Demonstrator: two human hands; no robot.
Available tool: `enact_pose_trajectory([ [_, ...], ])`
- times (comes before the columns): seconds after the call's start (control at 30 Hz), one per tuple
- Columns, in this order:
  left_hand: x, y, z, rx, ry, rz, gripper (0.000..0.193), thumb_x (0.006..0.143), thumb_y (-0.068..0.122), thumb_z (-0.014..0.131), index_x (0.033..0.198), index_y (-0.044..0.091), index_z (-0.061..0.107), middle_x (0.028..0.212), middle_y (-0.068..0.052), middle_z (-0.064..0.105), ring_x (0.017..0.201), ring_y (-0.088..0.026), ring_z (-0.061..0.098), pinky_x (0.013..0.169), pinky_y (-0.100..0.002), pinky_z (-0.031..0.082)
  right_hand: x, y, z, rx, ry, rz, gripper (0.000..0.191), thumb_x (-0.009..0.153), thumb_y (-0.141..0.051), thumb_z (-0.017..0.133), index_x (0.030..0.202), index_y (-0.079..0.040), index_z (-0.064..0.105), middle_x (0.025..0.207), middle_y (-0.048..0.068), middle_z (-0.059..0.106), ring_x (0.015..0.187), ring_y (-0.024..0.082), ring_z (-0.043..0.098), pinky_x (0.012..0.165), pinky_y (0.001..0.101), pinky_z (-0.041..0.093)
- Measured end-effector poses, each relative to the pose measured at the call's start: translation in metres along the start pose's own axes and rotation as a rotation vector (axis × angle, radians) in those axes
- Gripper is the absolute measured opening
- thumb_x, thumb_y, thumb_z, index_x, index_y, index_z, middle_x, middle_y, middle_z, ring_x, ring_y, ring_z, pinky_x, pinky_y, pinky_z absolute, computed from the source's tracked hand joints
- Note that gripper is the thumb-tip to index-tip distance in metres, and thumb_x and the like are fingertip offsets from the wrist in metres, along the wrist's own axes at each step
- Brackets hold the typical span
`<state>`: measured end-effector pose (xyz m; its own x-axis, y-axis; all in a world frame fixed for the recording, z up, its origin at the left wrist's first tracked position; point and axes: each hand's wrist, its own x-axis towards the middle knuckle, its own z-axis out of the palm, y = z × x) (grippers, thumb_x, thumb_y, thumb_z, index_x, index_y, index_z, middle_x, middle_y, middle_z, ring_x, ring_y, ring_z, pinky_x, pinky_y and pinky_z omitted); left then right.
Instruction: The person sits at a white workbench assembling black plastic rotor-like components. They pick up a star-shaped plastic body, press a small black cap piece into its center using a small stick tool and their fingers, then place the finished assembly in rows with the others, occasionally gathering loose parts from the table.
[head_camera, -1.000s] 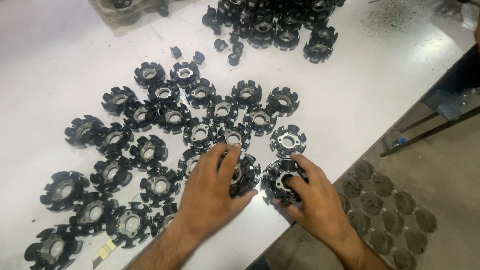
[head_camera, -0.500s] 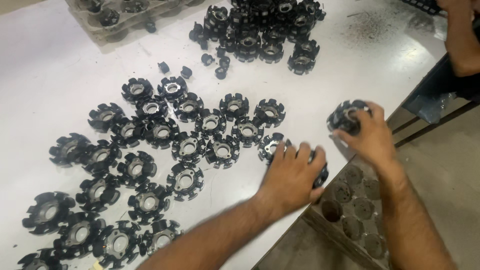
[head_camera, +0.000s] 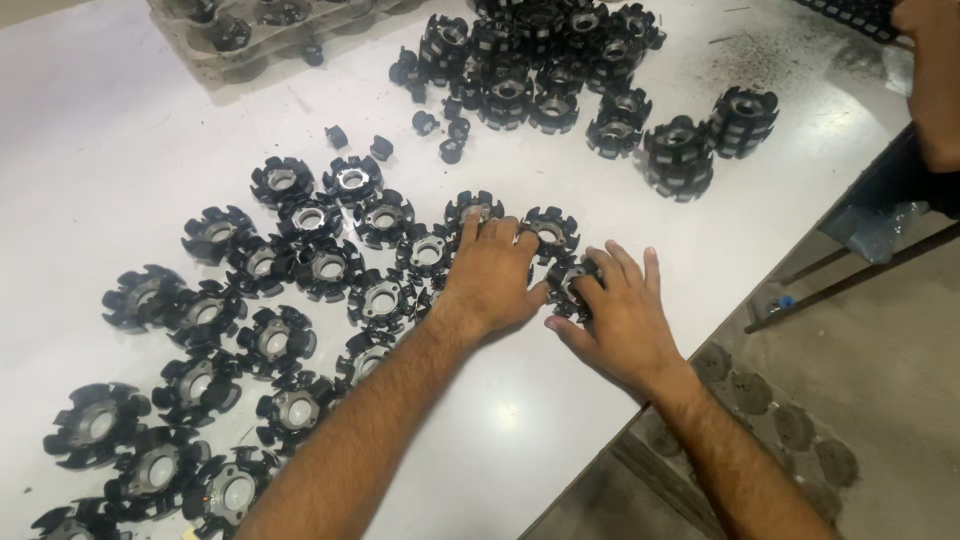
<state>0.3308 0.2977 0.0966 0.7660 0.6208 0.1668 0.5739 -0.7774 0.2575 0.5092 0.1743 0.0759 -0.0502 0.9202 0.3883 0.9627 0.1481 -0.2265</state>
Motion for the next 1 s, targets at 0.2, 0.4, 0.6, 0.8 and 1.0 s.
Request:
enact_pose_trajectory([
  [0.2, -0.033, 0.007, 0.017, 0.131, 0.093, -0.121, 0.055, 0.086, 0.039, 0.074, 0.121, -0.001, 0.06, 0.135, -0.027, 0.052, 0.127, -0.04, 0.05, 0.121, -0.06, 0.022, -0.005, 0.013, -0.003, 0.176, 0.066, 0.056, 0.036, 0.081, -0.03, 0.08, 0.105, -0.006, 0.067, 0.153, 0.023, 0.04, 0.143, 0.04, 0.038, 0.116, 0.0623, 0.031],
  [0.4, -0.027, 0.016, 0.015, 0.061, 0.058, -0.224, 0.046, 0.089, 0.038, 0.073, 0.116, 0.001, 0.068, 0.143, -0.028, 0.044, 0.131, -0.041, 0.041, 0.115, -0.066, 0.02, 0.058, 0.044, 0.017, 0.266, 0.096, 0.016, 0.04, 0.086, -0.027, 0.082, 0.111, -0.001, 0.065, 0.16, 0.028, 0.032, 0.132, 0.044, 0.053, 0.104, 0.0481, 0.052],
  [0.6, -0.059, 0.009, -0.026, -0.017, 0.14, -0.178, 0.043, 0.089, 0.04, 0.073, 0.111, 0.003, 0.07, 0.146, -0.026, 0.042, 0.143, -0.041, 0.033, 0.118, -0.066, 0.018, 0.096, 0.033, 0.028, 0.28, -0.225, 0.112, 0.062, 0.071, -0.028, 0.089, 0.121, -0.001, 0.065, 0.158, 0.018, 0.033, 0.118, 0.037, 0.062, 0.096, 0.042, 0.054],
  [0.8, -0.096, 0.002, -0.029, 0.15, 0.041, -0.23, 0.06, 0.084, 0.042, 0.078, 0.117, -0.006, 0.065, 0.145, -0.031, 0.041, 0.134, -0.048, 0.04, 0.113, -0.067, 0.018, 0.095, 0.013, 0.026, 0.345, -0.001, 0.118, 0.057, 0.075, -0.032, 0.087, 0.121, -0.004, 0.07, 0.147, 0.017, 0.045, 0.117, 0.033, 0.066, 0.098, 0.0377, 0.057],
  [1.0, -0.106, -0.001, -0.005, -0.006, 0.06, -0.167, 0.041, 0.081, 0.03, 0.082, 0.106, 0.001, 0.067, 0.144, -0.026, 0.044, 0.127, -0.04, 0.048, 0.116, -0.062, 0.026, 0.135, -0.026, 0.031, 0.43, 0.029, 0.008, 0.052, 0.078, -0.035, 0.088, 0.118, -0.007, 0.07, 0.148, 0.02, 0.042, 0.118, 0.035, 0.064, 0.103, 0.0384, 0.052],
])
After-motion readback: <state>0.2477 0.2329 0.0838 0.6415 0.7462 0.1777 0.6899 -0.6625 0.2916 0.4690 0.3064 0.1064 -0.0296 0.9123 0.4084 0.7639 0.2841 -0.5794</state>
